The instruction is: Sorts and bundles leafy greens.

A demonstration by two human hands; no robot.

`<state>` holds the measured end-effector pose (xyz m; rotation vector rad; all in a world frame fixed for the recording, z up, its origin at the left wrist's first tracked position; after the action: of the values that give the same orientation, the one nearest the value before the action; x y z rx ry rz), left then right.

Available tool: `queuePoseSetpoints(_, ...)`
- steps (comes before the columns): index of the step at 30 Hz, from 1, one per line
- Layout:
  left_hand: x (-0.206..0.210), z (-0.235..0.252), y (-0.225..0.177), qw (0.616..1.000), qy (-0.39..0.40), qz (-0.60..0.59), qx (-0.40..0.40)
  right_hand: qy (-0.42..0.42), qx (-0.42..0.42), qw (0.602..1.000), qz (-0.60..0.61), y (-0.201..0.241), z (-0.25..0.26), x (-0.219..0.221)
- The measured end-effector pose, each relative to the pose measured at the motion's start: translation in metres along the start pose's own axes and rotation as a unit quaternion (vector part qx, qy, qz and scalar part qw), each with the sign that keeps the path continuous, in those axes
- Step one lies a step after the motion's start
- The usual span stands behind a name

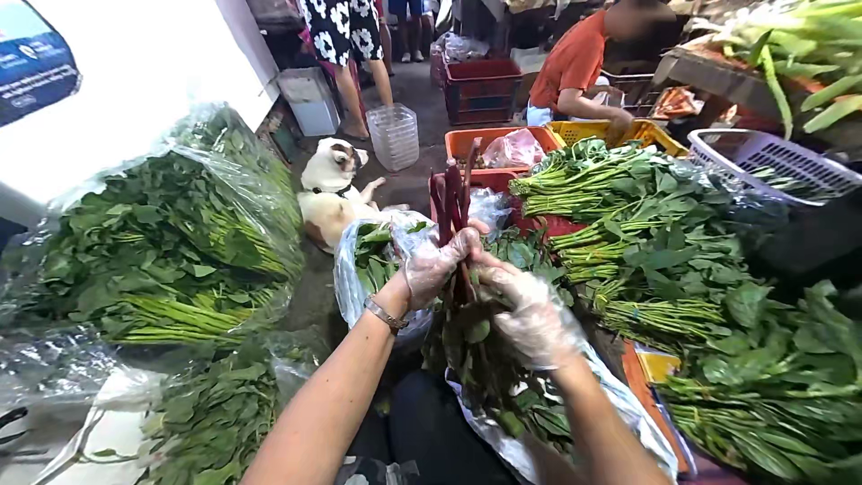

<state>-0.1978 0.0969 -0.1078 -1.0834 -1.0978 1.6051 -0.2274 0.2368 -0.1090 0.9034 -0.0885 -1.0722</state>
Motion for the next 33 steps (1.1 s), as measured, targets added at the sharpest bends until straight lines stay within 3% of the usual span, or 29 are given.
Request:
queuePoseSetpoints(3,0.001,-0.001,-0.009,1.0,-0.016,0.003,0.007,-0.007,0.022,0.997,0.074,-0.004,0.022,-0.045)
queuePoseSetpoints(5,0.015,-0.003,-0.019,0.991,-0.019,0.128,-0.043,-0.005,0.08,0.993,0.081,0.003,0.046,-0.057)
queuePoseSetpoints(7,0.032,-0.004,-0.027,0.948,0.009,0.304,-0.091,0.003,0.113,0.989,0.091,0.01,0.071,-0.051)
queuePoseSetpoints(9,0.043,0.005,-0.025,0.939,0.016,0.335,-0.074,-0.01,0.095,0.989,0.112,0.008,0.09,-0.048)
queuePoseSetpoints(12,0.046,0.013,-0.032,0.978,0.09,0.184,-0.03,-0.001,0.109,0.967,0.232,0.002,0.106,-0.052)
queuePoseSetpoints(15,0.042,0.021,-0.042,0.977,0.081,0.193,0.026,0.045,0.095,0.954,0.282,0.006,0.119,-0.054)
queuePoseSetpoints(19,0.027,0.04,-0.053,0.954,-0.083,0.275,0.082,0.033,0.055,0.972,0.224,0.035,0.141,-0.06)
queuePoseSetpoints(23,-0.031,0.038,-0.055,0.97,-0.213,0.12,-0.004,0.008,-0.006,0.997,0.074,0.026,0.13,-0.094)
queuePoseSetpoints(26,-0.065,0.033,-0.052,0.959,-0.282,-0.032,-0.03,0.141,0.03,0.989,-0.011,0.001,0.067,-0.032)
queuePoseSetpoints(29,-0.069,0.034,-0.038,0.957,-0.239,-0.162,-0.016,0.142,0.042,0.988,-0.044,-0.013,0.018,0.03)
queuePoseSetpoints(33,-0.076,0.027,-0.019,0.972,-0.182,-0.144,0.024,0.235,0.091,0.963,0.094,-0.02,0.017,0.04)
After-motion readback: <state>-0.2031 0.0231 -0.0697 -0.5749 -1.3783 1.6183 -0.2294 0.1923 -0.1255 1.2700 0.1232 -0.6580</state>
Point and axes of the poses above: each hand's wrist, its own z-axis towards the middle knuckle, its own x-axis out of the palm, y = z × x, the point moved 7 cm from there along z, towards the middle knuckle, and after that the axes turned 13 degrees about z, right-handed, at the moved point
